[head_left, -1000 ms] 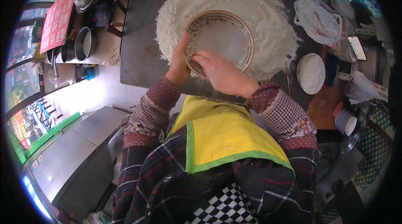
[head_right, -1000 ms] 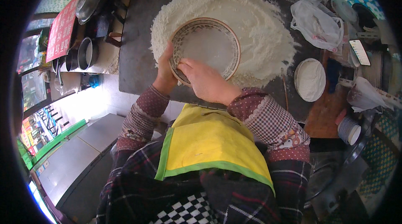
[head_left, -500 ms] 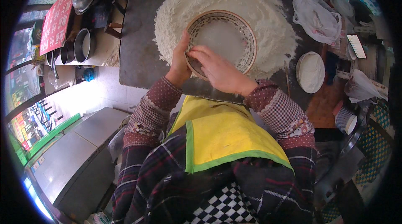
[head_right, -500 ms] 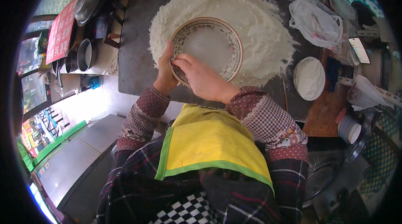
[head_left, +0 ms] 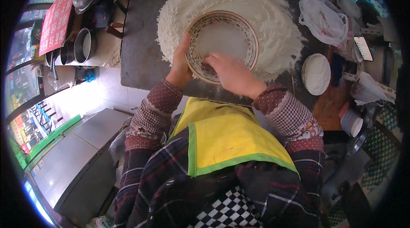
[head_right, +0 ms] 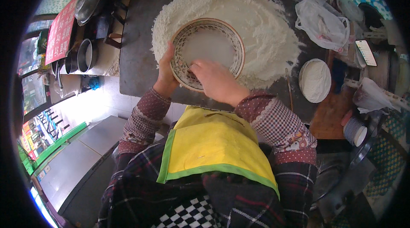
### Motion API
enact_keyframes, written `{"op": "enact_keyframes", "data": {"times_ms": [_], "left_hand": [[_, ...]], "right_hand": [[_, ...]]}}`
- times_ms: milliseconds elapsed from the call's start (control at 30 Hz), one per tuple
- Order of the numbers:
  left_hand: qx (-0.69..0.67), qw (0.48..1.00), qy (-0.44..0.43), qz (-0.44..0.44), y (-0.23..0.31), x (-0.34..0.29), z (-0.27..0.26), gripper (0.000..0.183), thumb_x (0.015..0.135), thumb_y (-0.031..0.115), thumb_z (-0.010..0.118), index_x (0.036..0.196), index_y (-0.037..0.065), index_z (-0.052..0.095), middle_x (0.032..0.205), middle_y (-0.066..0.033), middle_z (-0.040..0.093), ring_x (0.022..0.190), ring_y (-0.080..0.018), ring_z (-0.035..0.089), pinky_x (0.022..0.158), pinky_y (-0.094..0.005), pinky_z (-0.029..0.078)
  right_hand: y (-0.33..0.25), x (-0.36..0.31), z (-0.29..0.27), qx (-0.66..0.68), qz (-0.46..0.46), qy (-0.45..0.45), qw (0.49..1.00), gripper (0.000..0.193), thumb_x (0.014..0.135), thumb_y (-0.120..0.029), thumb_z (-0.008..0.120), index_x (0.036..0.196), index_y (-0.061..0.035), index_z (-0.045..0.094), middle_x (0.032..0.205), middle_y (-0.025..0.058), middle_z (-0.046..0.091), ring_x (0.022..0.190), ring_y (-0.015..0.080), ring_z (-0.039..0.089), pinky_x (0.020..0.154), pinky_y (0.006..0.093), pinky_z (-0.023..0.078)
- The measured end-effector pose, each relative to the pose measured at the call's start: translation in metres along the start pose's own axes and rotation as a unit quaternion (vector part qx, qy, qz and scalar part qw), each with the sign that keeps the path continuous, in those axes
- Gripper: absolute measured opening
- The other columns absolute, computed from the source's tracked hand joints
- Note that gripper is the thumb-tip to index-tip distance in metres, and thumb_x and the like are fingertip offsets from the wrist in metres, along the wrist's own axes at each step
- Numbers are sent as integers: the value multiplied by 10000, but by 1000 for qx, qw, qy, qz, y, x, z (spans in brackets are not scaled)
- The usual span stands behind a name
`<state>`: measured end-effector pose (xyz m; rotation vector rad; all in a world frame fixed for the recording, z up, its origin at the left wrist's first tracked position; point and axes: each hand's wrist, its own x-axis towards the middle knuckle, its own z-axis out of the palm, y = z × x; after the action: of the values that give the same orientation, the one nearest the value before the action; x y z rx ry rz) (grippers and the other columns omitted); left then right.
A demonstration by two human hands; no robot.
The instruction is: The person presses a bowl into a large mound of dough on a countertop to form a circular indentation, then removes the bowl and smooths the dough surface. They wash their hands at a sink, return to the counter, and place an egg into a steamer basket on a hot plate.
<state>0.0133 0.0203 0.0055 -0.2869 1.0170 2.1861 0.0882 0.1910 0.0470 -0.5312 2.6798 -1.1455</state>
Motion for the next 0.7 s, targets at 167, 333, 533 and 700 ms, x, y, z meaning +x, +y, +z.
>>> {"op": "enact_keyframes", "data": {"times_ms": [167, 333, 533, 700], "left_hand": [[10, 1000, 6, -5, 0, -4, -1, 596, 1083, 538, 456, 1428, 57, 520, 1278, -110, 657, 1122, -218, 663, 946, -381, 571], [14, 999, 30, -11, -1, -5, -3, 585, 1075, 542, 475, 1407, 63, 535, 1256, -100, 661, 1103, -208, 664, 952, -383, 563], [18, 999, 33, 4, -1, 1, -8, 594, 1080, 538, 460, 1415, 53, 529, 1256, -112, 662, 1111, -228, 661, 965, -389, 558], [6, 999, 32, -1, 1, 0, -7, 599, 1082, 539, 455, 1416, 47, 529, 1262, -114, 659, 1115, -232, 659, 967, -393, 557]], "right_hand": [[6, 13, 4, -98, 48, 29, 994, 363, 869, -11, 608, 1232, 8, 589, 1226, 164, 587, 1157, 383, 580, 969, 467, 508], [4, 17, 16, 82, -43, 128, 987, 478, 885, 6, 607, 1358, 16, 535, 1369, 199, 532, 1252, 408, 542, 1049, 463, 477], [1, 9, 16, 105, 13, 13, 994, 518, 901, -1, 598, 1409, 21, 501, 1456, 218, 475, 1318, 407, 512, 1113, 441, 439], [1, 18, 16, 104, -12, 43, 994, 509, 913, 9, 563, 1417, 23, 495, 1460, 209, 474, 1324, 411, 509, 1119, 434, 434]]}}
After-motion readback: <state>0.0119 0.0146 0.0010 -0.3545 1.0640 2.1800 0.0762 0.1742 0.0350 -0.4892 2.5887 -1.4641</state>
